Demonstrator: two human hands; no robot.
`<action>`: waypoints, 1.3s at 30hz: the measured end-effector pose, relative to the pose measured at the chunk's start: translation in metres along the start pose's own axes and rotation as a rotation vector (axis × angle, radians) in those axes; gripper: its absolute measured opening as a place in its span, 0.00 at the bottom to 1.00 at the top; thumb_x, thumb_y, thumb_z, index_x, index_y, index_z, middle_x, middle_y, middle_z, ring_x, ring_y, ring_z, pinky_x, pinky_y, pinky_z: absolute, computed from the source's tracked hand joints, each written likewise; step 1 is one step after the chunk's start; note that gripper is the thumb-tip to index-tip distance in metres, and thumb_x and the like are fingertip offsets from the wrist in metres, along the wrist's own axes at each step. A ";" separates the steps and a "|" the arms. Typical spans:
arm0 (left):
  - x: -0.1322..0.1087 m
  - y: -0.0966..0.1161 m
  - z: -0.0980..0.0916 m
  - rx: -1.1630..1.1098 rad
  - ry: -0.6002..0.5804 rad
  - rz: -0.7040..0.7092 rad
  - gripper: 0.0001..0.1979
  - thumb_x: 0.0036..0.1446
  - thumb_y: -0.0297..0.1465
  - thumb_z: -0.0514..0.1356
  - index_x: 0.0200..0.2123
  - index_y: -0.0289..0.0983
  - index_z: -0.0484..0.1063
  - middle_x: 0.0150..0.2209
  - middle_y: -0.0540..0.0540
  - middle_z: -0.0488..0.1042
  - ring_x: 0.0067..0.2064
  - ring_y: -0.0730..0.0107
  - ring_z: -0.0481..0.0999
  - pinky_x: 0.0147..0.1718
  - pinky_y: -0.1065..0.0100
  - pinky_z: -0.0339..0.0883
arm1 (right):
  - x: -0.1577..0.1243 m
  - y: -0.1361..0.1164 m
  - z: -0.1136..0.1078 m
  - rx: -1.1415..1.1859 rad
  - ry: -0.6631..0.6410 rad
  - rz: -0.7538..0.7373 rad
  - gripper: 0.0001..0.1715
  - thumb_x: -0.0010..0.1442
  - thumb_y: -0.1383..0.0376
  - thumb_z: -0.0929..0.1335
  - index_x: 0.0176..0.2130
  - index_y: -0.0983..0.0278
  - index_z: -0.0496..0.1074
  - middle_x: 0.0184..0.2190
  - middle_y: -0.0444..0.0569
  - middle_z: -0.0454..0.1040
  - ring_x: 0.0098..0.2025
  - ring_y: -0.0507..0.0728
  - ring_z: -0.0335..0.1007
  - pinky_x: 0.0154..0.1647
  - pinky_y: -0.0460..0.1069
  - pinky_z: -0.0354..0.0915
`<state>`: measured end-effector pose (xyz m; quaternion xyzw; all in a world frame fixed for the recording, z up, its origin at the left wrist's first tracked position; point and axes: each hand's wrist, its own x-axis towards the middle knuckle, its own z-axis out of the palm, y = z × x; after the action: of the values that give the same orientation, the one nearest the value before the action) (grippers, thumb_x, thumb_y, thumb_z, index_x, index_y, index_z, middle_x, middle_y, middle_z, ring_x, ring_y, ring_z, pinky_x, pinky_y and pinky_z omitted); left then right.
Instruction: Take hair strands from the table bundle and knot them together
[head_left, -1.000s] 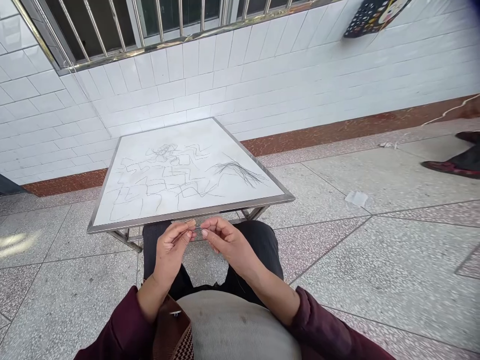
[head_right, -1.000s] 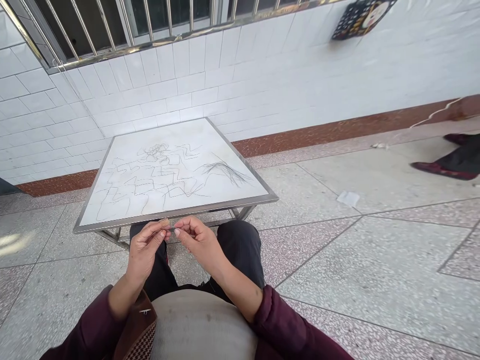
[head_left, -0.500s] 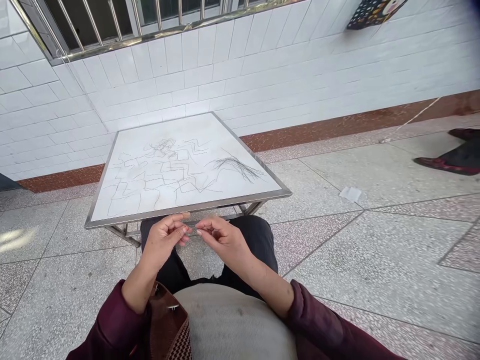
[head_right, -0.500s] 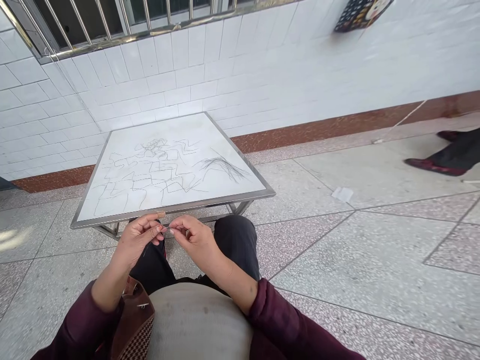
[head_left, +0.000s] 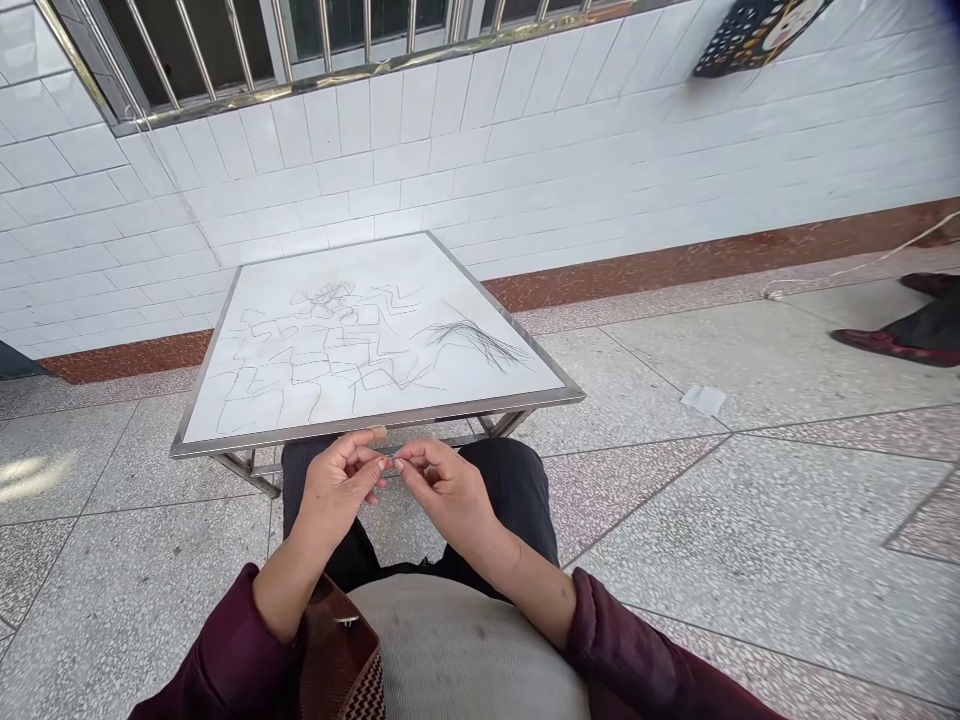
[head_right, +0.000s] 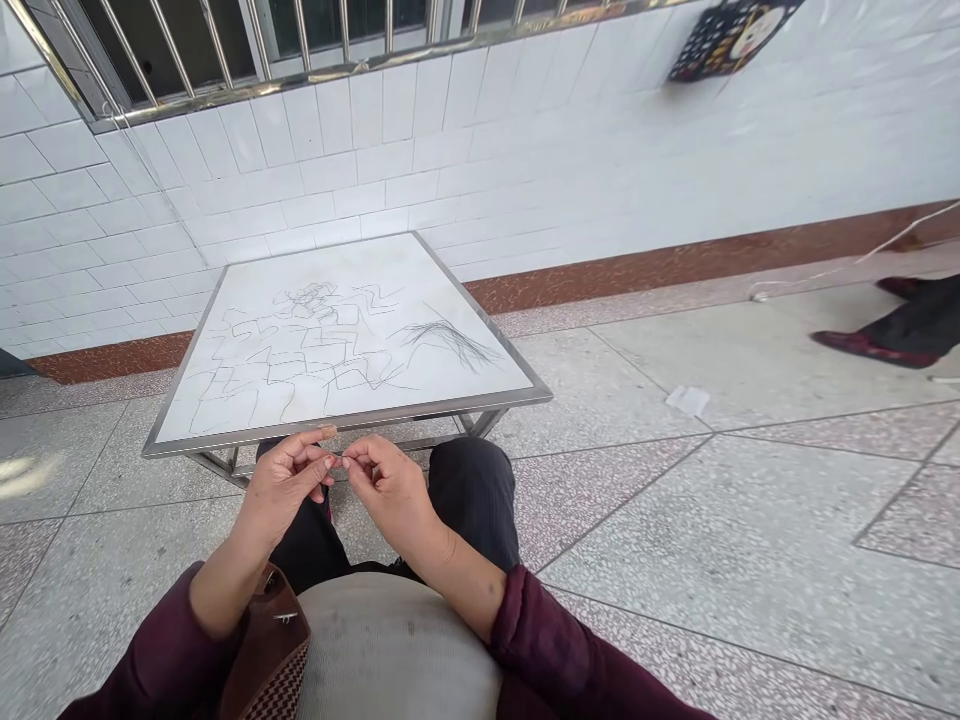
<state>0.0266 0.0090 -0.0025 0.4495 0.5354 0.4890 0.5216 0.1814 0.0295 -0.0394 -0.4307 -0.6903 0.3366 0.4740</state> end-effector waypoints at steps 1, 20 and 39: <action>0.001 0.000 0.000 0.017 0.009 0.011 0.21 0.50 0.33 0.65 0.48 0.36 0.74 0.30 0.49 0.76 0.28 0.73 0.76 0.19 0.77 0.67 | 0.000 0.000 0.000 -0.008 -0.004 0.003 0.05 0.61 0.65 0.66 0.33 0.61 0.72 0.27 0.43 0.72 0.26 0.50 0.66 0.24 0.44 0.62; 0.002 -0.005 -0.002 0.737 0.091 0.387 0.22 0.59 0.26 0.57 0.56 0.47 0.71 0.38 0.49 0.81 0.38 0.64 0.78 0.41 0.65 0.70 | 0.006 0.009 0.004 -0.222 -0.043 -0.156 0.07 0.65 0.65 0.64 0.37 0.60 0.72 0.32 0.47 0.77 0.32 0.54 0.73 0.29 0.47 0.68; 0.011 -0.017 -0.007 0.524 0.157 0.340 0.21 0.56 0.23 0.55 0.51 0.45 0.75 0.31 0.51 0.75 0.31 0.72 0.74 0.36 0.70 0.69 | -0.001 0.009 0.012 -0.458 -0.076 -0.502 0.12 0.68 0.69 0.61 0.43 0.63 0.74 0.30 0.50 0.76 0.32 0.56 0.70 0.35 0.51 0.70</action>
<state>0.0196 0.0173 -0.0207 0.6124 0.5989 0.4478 0.2564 0.1728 0.0314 -0.0515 -0.3299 -0.8495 0.0616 0.4071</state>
